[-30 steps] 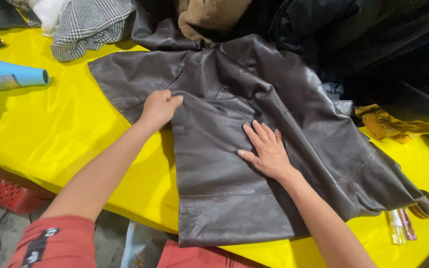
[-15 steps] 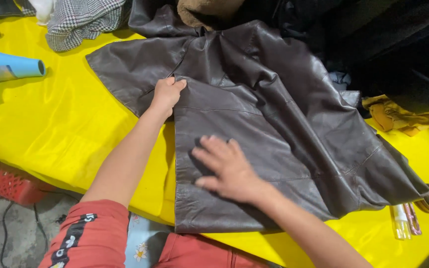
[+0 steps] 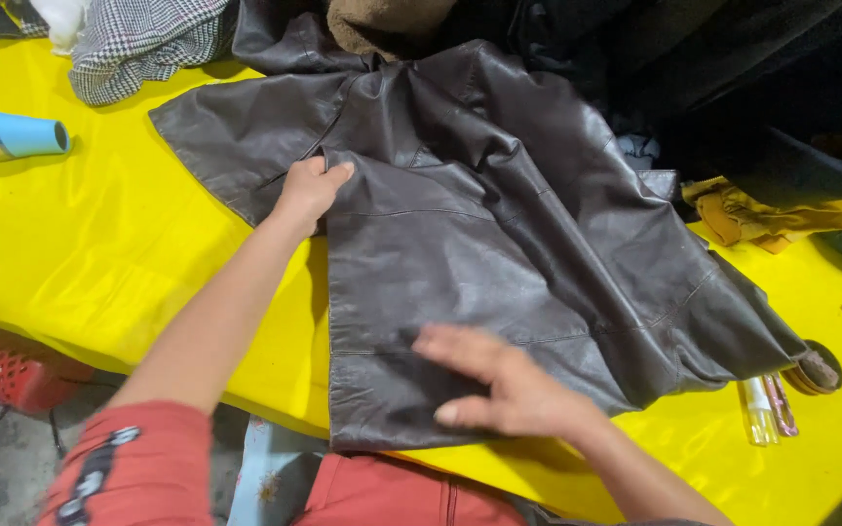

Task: The person is conditioning a leather jacket sleeve by heating it with a hair dryer, smoothing it by hand, marking it with a white pen, and folding the cuff.

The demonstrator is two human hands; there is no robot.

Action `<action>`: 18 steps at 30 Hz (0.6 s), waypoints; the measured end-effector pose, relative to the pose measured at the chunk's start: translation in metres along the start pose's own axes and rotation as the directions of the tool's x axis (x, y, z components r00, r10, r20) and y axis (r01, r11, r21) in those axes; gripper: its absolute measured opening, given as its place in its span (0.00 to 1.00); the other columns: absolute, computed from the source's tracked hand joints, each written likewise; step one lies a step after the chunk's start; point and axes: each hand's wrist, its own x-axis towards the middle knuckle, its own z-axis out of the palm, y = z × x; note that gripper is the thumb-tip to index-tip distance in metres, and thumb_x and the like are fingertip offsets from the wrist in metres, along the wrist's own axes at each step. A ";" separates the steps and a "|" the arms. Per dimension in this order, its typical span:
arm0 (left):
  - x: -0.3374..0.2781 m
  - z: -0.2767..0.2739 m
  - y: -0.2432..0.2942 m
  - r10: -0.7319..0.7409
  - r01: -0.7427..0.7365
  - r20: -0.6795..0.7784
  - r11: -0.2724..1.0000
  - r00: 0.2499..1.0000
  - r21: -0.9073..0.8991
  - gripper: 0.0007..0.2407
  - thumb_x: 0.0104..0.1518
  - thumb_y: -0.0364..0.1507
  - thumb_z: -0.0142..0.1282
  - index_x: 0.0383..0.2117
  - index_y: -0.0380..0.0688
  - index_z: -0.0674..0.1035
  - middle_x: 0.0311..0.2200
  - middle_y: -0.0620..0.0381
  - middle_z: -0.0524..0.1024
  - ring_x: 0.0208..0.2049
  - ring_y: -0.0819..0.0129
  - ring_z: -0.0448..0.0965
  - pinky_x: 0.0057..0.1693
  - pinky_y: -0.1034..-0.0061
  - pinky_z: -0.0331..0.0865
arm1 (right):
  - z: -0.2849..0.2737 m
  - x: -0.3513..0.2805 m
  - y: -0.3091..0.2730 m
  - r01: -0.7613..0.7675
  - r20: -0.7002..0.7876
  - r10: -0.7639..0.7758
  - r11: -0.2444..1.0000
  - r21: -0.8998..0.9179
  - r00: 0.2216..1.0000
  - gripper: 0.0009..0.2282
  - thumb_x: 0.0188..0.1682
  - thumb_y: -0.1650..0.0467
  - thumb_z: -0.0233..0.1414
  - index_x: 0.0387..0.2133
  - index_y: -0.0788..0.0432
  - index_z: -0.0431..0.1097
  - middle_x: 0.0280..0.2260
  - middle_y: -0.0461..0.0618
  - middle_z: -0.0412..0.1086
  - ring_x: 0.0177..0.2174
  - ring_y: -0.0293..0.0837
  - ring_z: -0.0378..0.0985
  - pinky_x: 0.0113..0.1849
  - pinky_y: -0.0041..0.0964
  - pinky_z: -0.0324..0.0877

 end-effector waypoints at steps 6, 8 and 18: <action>-0.047 -0.025 -0.047 0.215 -0.192 0.111 0.963 0.970 -0.189 0.40 0.57 0.34 0.67 0.72 0.45 0.49 0.52 0.39 0.72 0.53 0.59 0.78 0.54 0.64 0.74 | -0.012 -0.018 0.058 -0.328 -0.132 0.303 0.821 -0.468 0.944 0.45 0.38 0.42 0.60 0.67 0.49 0.57 0.71 0.53 0.44 0.69 0.60 0.38 0.61 0.72 0.33; -0.072 -0.025 -0.056 0.220 -0.171 0.254 0.964 0.942 -0.204 0.49 0.52 0.24 0.68 0.73 0.55 0.39 0.52 0.32 0.73 0.53 0.49 0.79 0.44 0.55 0.76 | -0.011 -0.017 0.076 -0.321 -0.170 0.274 0.752 -0.576 0.947 0.36 0.46 0.47 0.56 0.67 0.43 0.57 0.71 0.50 0.45 0.69 0.56 0.42 0.61 0.71 0.37; -0.013 0.035 -0.104 0.522 -0.461 0.219 0.844 0.824 -0.275 0.23 0.52 0.19 0.62 0.56 0.55 0.78 0.30 0.60 0.78 0.31 0.76 0.78 0.39 0.85 0.77 | -0.025 -0.022 0.131 -0.252 -0.330 0.050 0.757 -0.603 0.943 0.20 0.54 0.54 0.50 0.59 0.39 0.69 0.66 0.45 0.60 0.65 0.50 0.58 0.58 0.66 0.48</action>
